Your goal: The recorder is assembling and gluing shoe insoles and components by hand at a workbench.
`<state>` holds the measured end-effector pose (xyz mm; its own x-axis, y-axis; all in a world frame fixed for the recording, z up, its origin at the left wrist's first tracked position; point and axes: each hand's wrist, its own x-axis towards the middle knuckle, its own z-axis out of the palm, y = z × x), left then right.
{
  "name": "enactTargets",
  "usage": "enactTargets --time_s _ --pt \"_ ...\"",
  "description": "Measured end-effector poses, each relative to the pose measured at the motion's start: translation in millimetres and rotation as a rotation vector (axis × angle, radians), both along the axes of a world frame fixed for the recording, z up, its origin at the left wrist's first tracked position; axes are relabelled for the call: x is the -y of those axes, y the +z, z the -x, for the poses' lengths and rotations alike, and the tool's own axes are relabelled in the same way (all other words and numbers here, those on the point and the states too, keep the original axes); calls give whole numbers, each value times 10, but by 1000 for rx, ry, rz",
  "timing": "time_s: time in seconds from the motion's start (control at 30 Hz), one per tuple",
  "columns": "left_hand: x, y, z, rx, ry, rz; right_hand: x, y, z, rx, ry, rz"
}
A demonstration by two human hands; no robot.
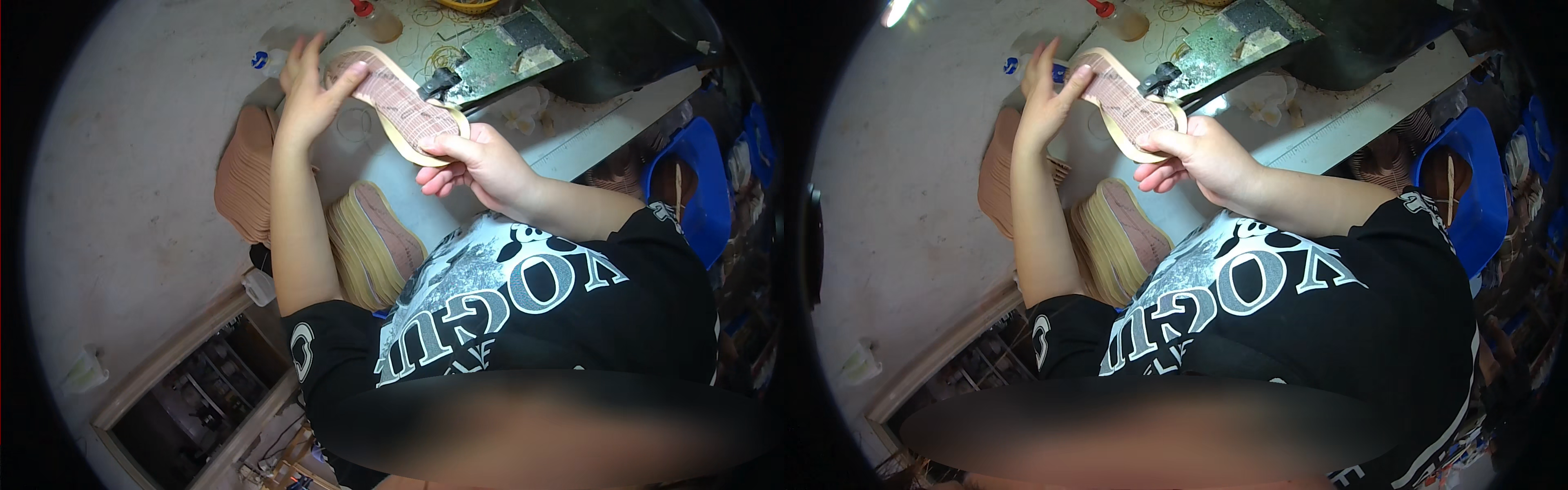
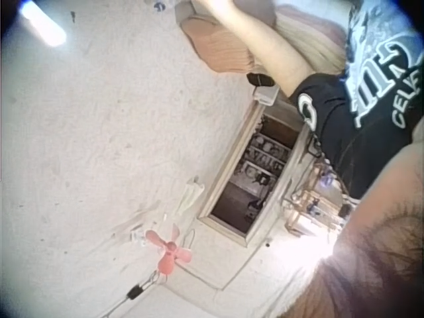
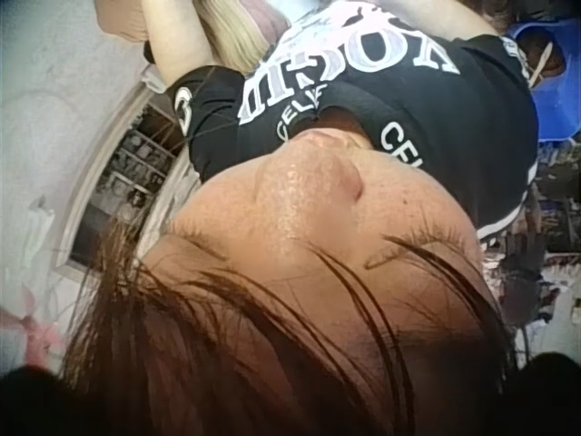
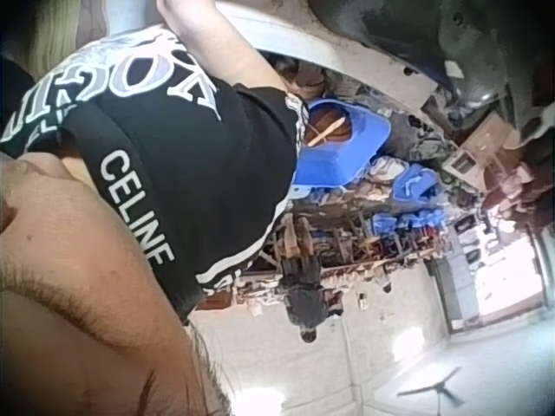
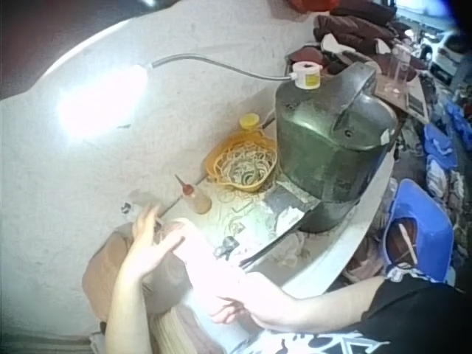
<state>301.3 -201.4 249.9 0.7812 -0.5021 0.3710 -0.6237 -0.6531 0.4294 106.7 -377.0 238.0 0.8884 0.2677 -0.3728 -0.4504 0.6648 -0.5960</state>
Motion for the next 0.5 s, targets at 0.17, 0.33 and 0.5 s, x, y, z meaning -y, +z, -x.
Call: enactTargets --time_s 0.17,0.33,0.5 --pt "348 265 -98 -282 -658 -385 -46 54 -73 -38 -71 50" --pt "356 299 -166 -686 -691 -270 -61 116 -139 -95 -56 66" --pt "200 393 53 -780 -453 -388 -7 115 -165 -131 -9 82"
